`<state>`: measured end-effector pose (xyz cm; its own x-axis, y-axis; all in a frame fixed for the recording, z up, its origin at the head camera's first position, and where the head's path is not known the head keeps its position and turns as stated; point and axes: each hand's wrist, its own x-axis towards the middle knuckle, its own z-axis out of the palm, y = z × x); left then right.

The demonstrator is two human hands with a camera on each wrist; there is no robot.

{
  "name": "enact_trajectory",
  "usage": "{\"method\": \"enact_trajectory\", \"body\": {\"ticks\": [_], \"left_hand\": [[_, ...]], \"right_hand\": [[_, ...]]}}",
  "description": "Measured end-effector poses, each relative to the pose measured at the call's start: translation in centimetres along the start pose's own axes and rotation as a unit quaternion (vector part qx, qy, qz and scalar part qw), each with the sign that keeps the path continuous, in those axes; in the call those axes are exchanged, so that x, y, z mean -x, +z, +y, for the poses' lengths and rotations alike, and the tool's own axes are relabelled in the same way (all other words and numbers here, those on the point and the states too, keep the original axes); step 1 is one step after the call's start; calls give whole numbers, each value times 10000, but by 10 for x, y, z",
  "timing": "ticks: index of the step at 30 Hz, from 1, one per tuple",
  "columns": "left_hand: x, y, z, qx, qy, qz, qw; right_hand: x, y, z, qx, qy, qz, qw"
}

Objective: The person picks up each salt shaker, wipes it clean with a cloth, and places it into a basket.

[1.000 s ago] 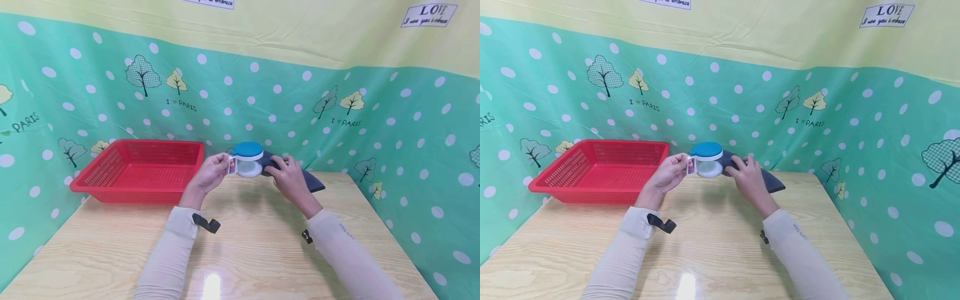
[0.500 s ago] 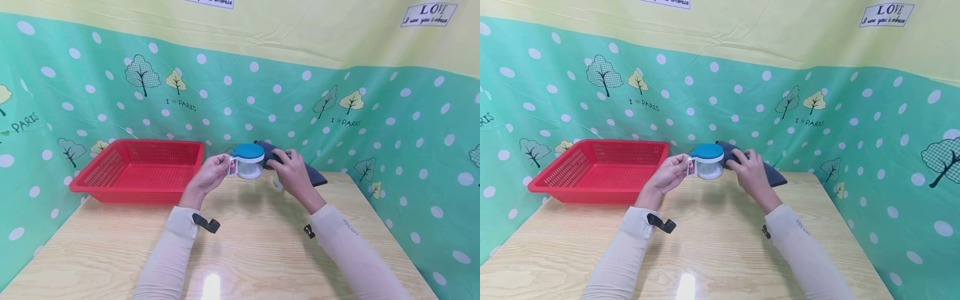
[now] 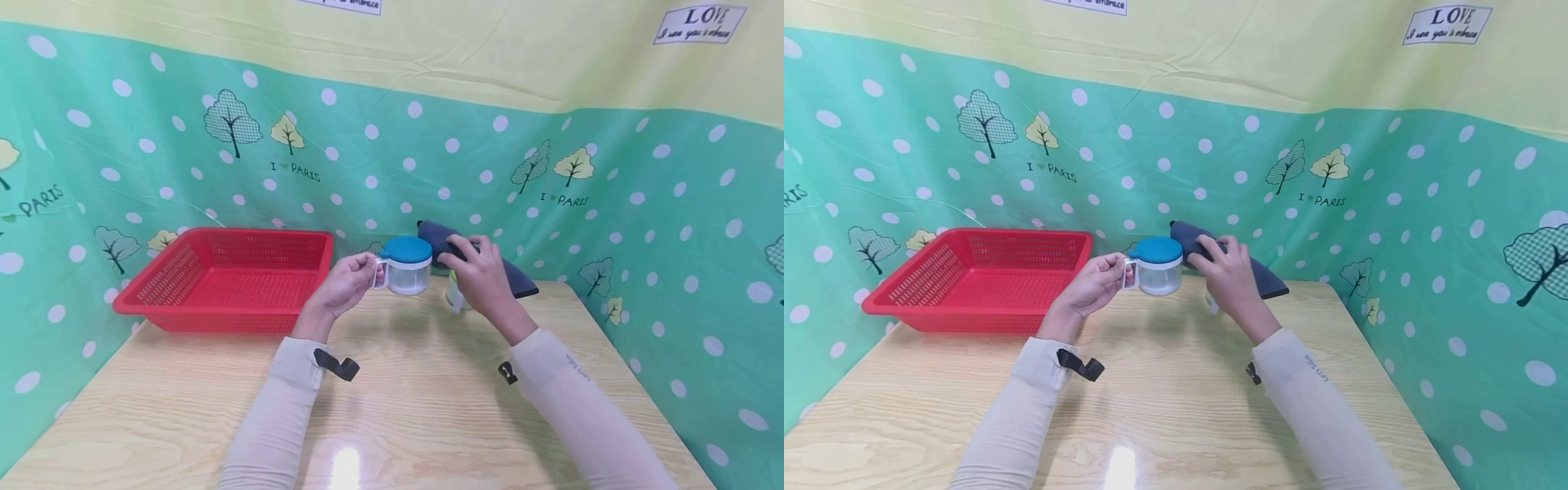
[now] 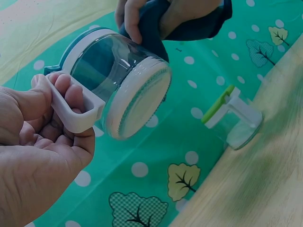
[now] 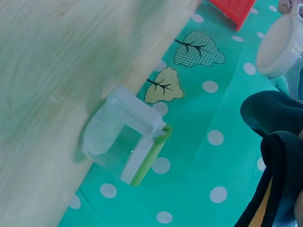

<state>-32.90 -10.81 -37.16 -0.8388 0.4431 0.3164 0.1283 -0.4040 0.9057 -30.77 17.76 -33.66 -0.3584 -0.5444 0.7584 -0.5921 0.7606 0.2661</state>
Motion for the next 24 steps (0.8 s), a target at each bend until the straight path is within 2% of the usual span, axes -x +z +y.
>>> {"method": "enact_trajectory", "body": {"ticks": [5, 12, 24], "left_hand": [[0, 0, 0, -56, 28, 28, 10000], [0, -1, -2, -91, -118, 106, 9998], [0, -1, -3, -234, -144, -6, 9996]], "right_hand": [[-4, -5, 1, -78, 60, 102, 9999], [-8, -7, 2, -108, 104, 320, 9994], [-13, -12, 2, -56, 145, 436, 9989]]}}
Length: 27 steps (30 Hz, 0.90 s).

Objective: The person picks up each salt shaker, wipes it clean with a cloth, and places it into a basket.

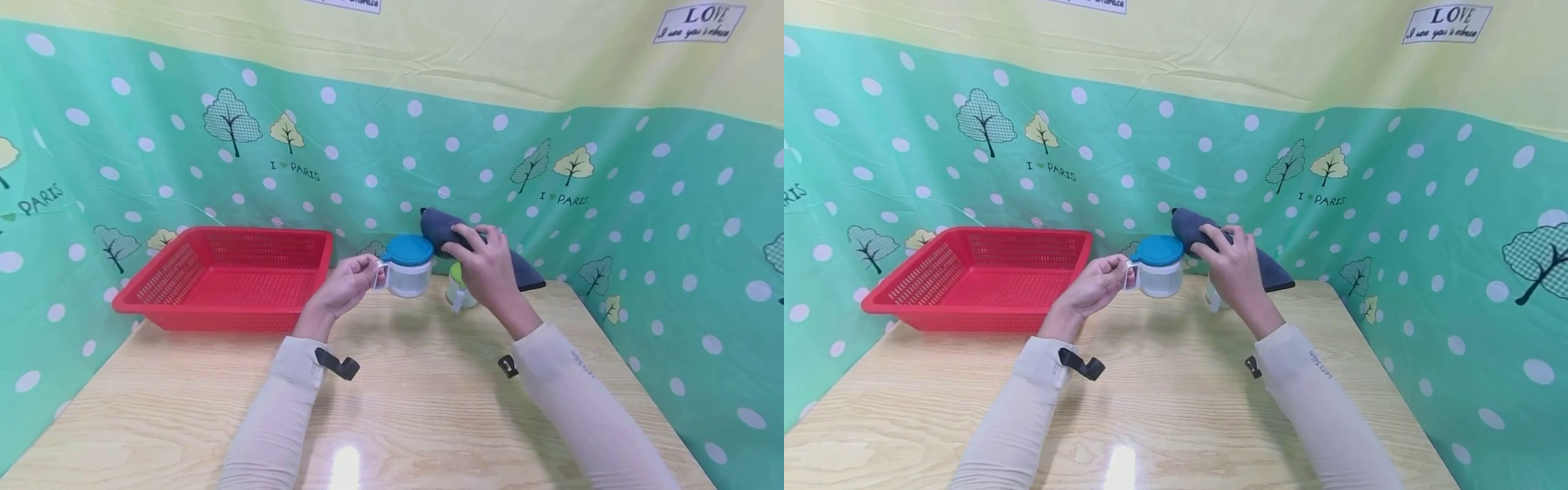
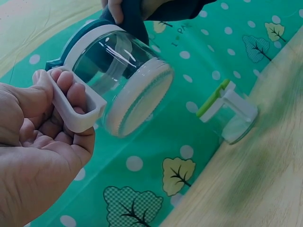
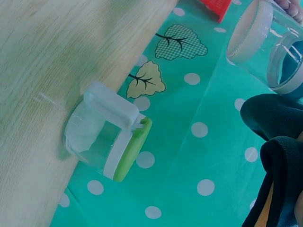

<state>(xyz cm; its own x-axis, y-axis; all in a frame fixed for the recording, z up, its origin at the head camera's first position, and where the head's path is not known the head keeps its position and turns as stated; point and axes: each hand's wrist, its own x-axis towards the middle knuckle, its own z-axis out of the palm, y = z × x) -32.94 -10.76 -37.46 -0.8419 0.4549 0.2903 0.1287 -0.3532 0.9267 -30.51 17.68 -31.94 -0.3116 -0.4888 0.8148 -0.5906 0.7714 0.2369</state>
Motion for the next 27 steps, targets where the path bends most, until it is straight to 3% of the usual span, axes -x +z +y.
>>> {"method": "enact_trajectory", "body": {"ticks": [18, 27], "left_hand": [[-2, -2, -4, -157, -94, 68, 9998], [-2, -2, -5, -219, -55, 72, 9997]], "right_hand": [[-6, 2, -7, 80, -222, 21, 9997], [-8, 2, -18, 290, -560, -117, 9979]]}}
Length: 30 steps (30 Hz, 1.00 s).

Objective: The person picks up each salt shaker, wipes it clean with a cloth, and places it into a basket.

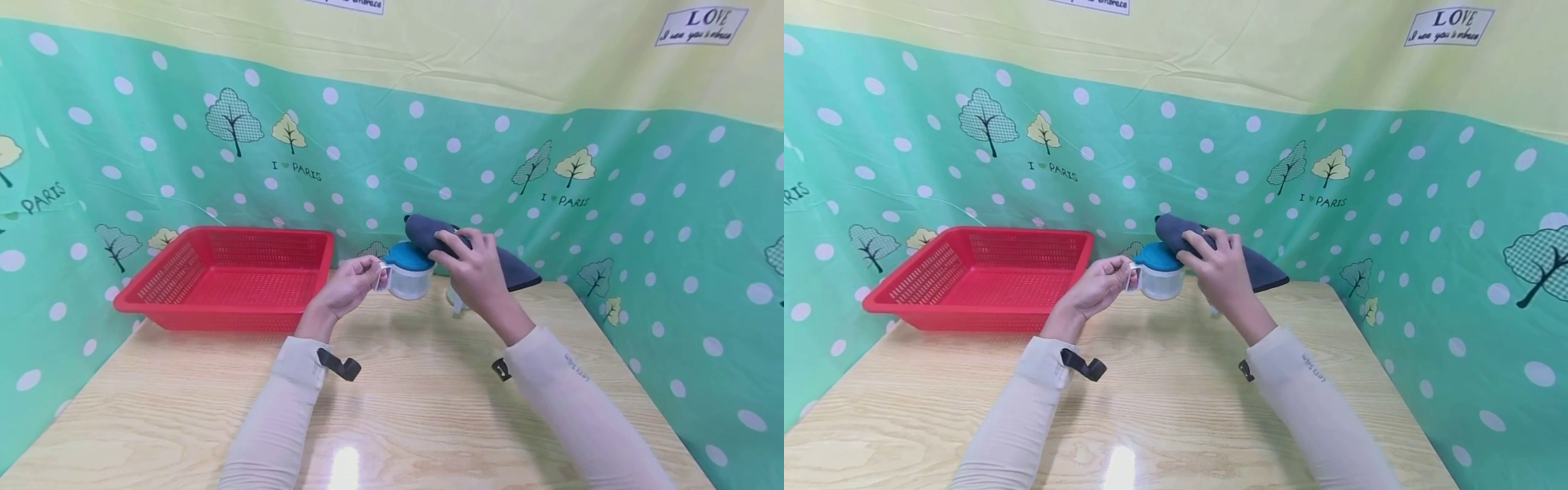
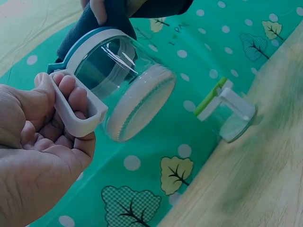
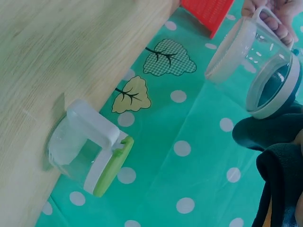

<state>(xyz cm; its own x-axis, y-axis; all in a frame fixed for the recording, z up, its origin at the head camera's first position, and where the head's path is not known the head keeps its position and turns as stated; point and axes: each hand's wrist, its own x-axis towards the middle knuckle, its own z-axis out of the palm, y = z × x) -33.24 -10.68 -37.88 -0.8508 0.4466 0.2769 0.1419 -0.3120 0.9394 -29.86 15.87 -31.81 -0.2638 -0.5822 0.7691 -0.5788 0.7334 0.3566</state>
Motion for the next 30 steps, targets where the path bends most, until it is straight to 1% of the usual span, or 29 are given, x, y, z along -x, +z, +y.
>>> {"method": "enact_trajectory", "body": {"ticks": [4, 9, 14, 18, 24, 30], "left_hand": [[0, 1, -1, -54, 27, -15, 10000], [0, 2, -2, -100, -45, 16, 9999], [-1, 3, -4, -196, -118, 23, 9997], [-2, 3, -5, -237, -120, 15, 9996], [-3, 3, -5, -243, -120, 1, 9996], [-3, 2, -6, -321, -99, -16, 9994]], "right_hand": [[-2, -1, -5, 198, -292, -38, 9994], [-5, -4, -12, 185, -626, -130, 9978], [-9, -8, -21, 158, -804, -270, 9963], [-11, -9, -25, 120, -805, -231, 9964], [-12, -8, -26, -73, -634, -161, 9978], [-13, -6, -27, -434, -395, 117, 9982]]}}
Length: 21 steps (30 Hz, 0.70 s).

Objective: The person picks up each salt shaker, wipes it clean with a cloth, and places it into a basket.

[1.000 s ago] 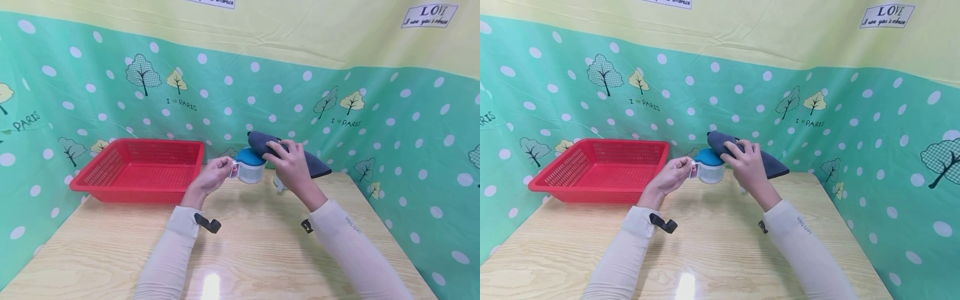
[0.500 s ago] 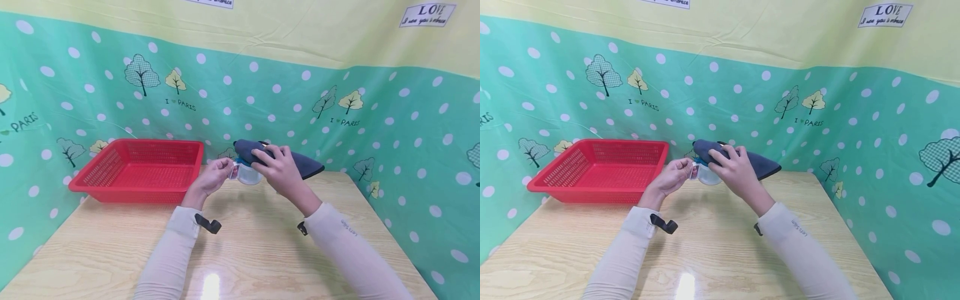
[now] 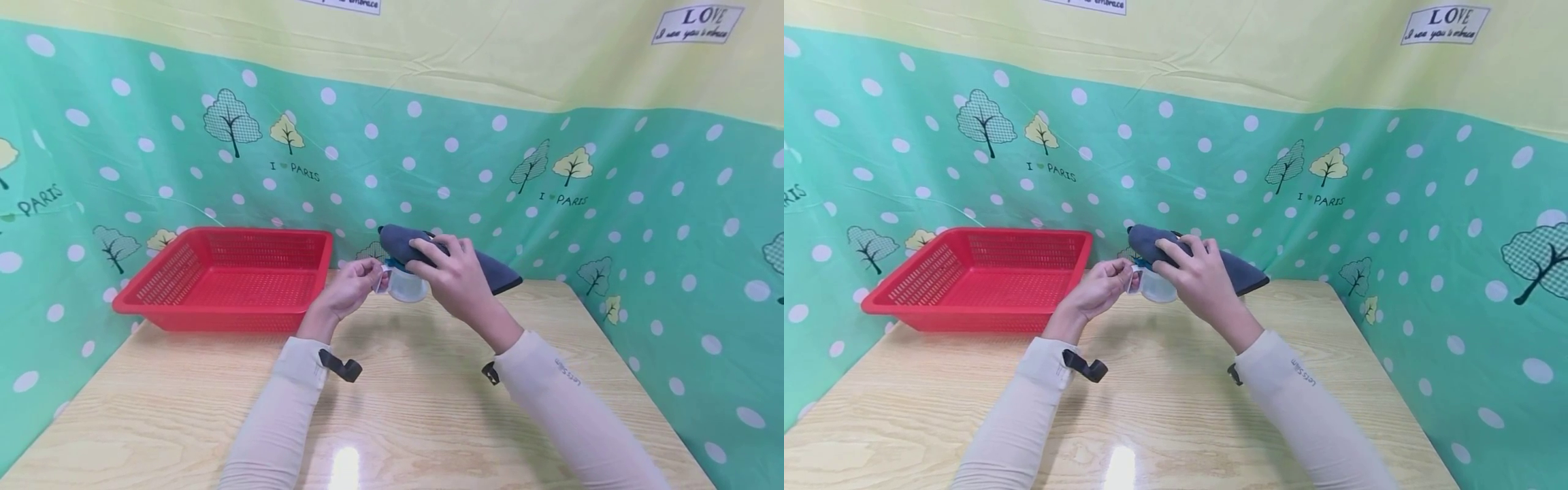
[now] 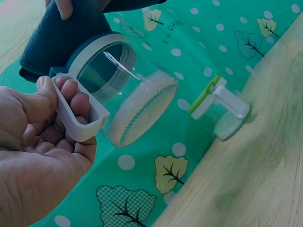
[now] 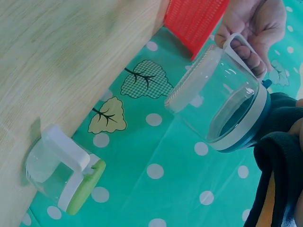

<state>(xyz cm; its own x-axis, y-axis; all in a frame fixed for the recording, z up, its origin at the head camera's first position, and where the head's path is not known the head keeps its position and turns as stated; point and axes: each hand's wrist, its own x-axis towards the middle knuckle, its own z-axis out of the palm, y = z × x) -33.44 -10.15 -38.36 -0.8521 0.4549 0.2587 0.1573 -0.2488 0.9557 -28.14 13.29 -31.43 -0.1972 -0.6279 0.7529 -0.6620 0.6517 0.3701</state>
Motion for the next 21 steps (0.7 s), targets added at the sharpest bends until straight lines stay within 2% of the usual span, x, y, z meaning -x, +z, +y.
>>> {"method": "enact_trajectory", "body": {"ticks": [8, 16, 21], "left_hand": [[1, 0, 1, -36, -100, 82, 9999], [0, 1, -1, -3, -134, 128, 9998], [0, 1, 1, -10, -138, 187, 9997]], "right_hand": [[-3, -1, 0, -409, 704, 132, 9966], [-5, -3, 3, -1022, 1501, 313, 9829], [-6, -4, 1, -1210, 1803, 143, 9760]]}}
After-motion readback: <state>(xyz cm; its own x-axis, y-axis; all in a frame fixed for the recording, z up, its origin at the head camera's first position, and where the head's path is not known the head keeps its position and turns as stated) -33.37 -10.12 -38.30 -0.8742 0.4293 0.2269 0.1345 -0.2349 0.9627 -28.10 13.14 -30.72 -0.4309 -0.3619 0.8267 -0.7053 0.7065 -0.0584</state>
